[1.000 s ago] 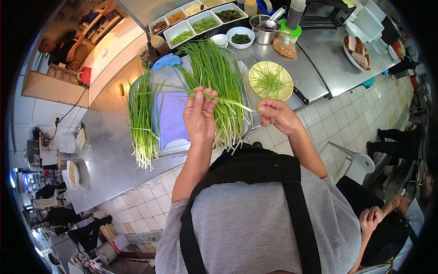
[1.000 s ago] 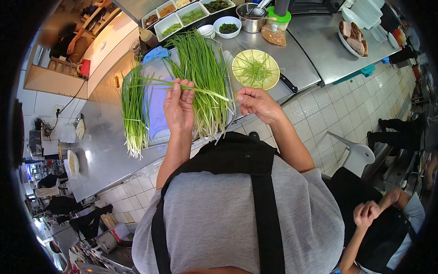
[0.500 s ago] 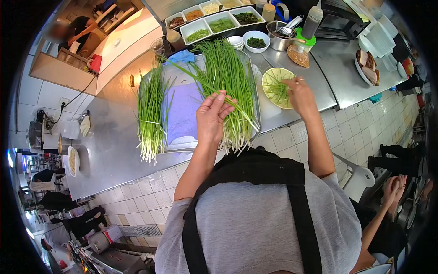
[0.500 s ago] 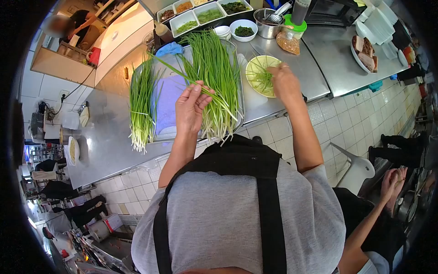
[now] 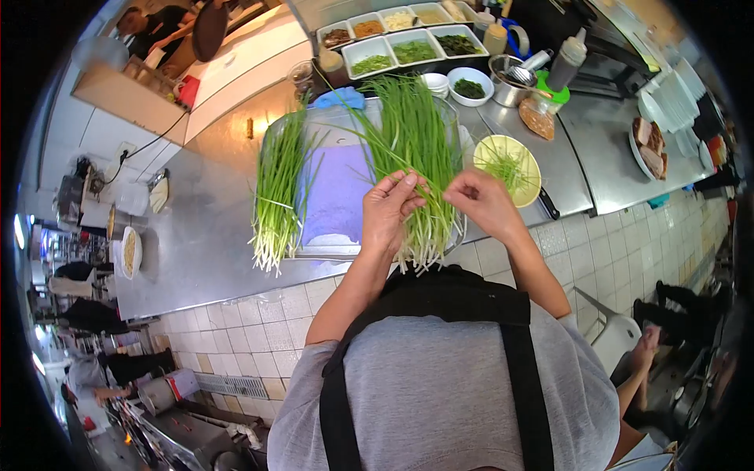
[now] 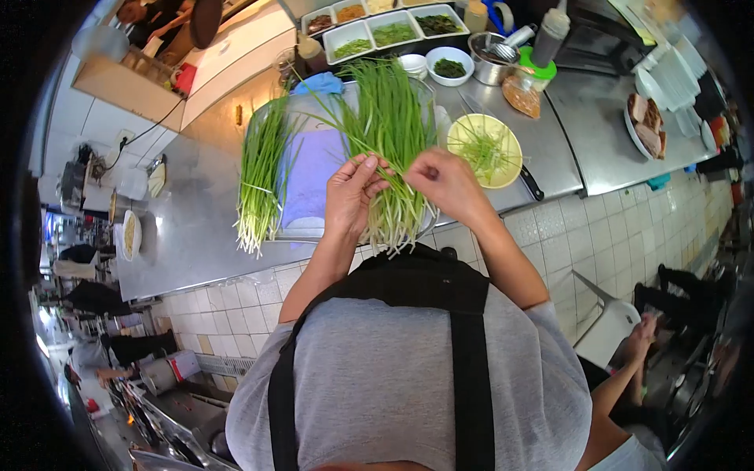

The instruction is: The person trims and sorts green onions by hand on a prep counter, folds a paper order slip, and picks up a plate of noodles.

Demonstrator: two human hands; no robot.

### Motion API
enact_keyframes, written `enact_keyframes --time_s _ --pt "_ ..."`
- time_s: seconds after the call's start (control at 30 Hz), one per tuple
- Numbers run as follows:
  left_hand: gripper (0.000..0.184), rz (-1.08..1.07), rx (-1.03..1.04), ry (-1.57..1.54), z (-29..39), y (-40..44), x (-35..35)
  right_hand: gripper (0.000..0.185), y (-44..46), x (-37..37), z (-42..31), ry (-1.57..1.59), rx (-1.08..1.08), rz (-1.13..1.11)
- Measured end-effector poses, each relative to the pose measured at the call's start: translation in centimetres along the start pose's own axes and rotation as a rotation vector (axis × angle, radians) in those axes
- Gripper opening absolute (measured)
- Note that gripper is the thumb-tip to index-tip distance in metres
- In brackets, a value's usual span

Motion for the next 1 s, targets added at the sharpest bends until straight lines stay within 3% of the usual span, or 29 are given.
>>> enact_keyframes --time_s 0.27,0.4,0.57,0.63,0.73,0.93,1.0 --pt "0.015 0.083 0.043 0.005 1.4 0.1 -2.1 0.013 -3.2 2.0 2.1 0.034 0.100 -0.131" --pt "0.019 0.120 0.075 0.065 4.1 -0.2 -4.8 0.009 -3.0 2.9 0.8 0.078 0.016 -0.166" --pt "0.018 0.387 0.281 0.523 13.3 -1.2 -14.2 0.009 -3.0 1.4 2.5 0.114 0.041 -0.097" --pt "0.022 0.638 0.273 0.883 15.4 -1.4 -19.7 0.009 -3.2 1.0 3.6 0.130 0.081 -0.088" --pt "0.027 0.819 0.202 1.357 15.8 -0.2 -25.5 0.009 -3.4 1.1 4.8 0.121 0.109 -0.085" --pt "0.031 0.837 0.049 1.474 13.8 1.4 -24.9 0.010 -3.4 1.4 3.9 0.062 0.098 -0.078" --pt "0.030 0.853 0.128 1.441 14.3 1.2 -24.0 0.010 -3.5 1.1 4.0 0.050 0.106 -0.060"
Point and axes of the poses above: each hand's wrist, its own y-axis towards the middle knuckle, its own x-axis out of the palm, z = x × y, the point moved 6 cm from there along y, towards the middle knuckle, and after that the axes turned 6 degrees about y, right-handed, at the moved point
